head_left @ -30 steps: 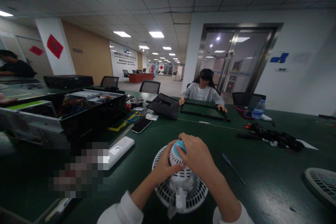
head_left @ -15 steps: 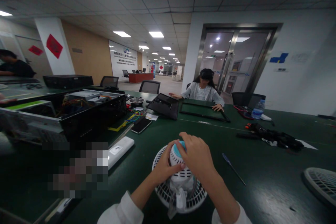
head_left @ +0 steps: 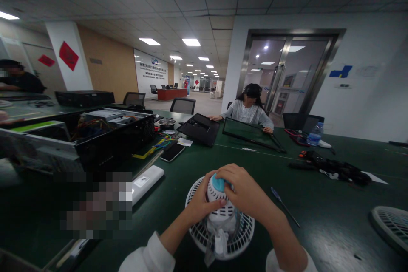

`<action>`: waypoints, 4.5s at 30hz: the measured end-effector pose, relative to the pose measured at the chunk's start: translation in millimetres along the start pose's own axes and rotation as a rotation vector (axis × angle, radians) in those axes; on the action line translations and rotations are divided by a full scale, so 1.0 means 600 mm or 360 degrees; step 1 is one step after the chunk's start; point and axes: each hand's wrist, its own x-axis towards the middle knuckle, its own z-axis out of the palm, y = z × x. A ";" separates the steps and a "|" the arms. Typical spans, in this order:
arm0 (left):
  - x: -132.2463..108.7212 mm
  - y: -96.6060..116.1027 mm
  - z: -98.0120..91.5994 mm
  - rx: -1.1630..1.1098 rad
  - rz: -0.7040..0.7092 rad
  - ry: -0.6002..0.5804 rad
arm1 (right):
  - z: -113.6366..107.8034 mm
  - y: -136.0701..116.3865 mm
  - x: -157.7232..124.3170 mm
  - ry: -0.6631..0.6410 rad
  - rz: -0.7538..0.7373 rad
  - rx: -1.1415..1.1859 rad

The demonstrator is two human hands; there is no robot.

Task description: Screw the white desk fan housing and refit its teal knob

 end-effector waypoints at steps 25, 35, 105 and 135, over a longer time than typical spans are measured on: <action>-0.001 -0.004 -0.002 0.0023 0.0002 0.0001 | -0.013 0.004 0.000 -0.0097 0.0017 -0.0110; -0.001 -0.007 -0.001 -0.0005 0.0012 -0.0024 | 0.008 -0.014 0.011 -0.0012 0.0153 -0.0449; -0.002 -0.003 -0.002 0.0030 0.0001 0.0004 | 0.001 -0.010 0.007 -0.0080 0.0132 -0.0335; -0.002 0.003 0.002 0.0021 -0.0010 0.0042 | -0.004 -0.019 0.002 -0.0006 0.0070 -0.0099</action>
